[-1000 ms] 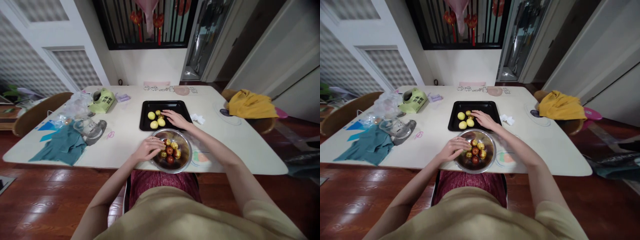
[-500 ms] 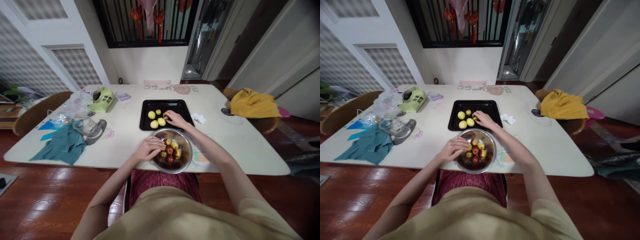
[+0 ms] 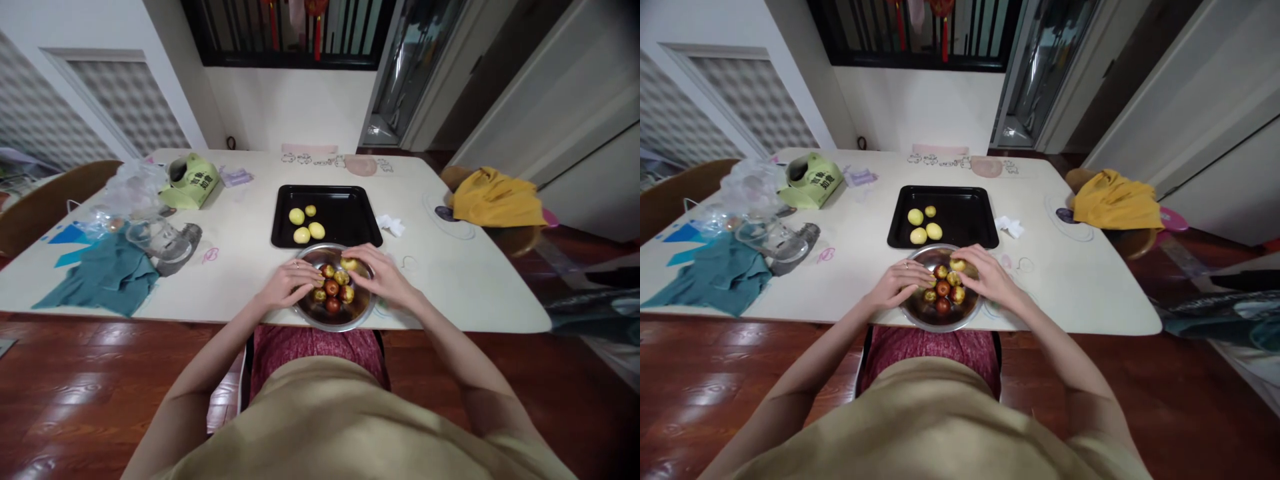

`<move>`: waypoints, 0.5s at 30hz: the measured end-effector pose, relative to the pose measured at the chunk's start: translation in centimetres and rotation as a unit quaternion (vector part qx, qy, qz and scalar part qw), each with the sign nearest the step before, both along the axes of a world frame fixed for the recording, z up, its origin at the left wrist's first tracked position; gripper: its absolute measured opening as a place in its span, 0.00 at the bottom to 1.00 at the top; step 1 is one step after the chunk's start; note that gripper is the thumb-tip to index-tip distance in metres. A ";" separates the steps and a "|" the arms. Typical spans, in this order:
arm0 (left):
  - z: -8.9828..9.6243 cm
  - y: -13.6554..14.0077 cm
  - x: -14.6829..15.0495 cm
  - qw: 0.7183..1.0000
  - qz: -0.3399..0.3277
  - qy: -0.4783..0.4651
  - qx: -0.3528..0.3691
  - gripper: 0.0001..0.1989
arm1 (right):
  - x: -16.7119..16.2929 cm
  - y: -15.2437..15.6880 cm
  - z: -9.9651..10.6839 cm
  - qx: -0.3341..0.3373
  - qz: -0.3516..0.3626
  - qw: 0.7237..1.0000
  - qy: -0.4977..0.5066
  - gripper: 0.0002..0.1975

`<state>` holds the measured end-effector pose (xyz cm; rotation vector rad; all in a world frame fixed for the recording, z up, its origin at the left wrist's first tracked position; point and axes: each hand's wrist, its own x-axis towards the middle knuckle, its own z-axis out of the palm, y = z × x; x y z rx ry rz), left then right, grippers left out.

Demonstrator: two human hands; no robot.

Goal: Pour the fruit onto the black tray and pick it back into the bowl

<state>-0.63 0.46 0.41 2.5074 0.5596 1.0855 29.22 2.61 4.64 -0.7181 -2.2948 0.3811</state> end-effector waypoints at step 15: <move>0.4 -0.1 -0.2 0.999 0.002 0.010 -0.032 0.19 | 0.3 -3.8 -2.8 0.001 -0.093 0.996 -0.006 0.05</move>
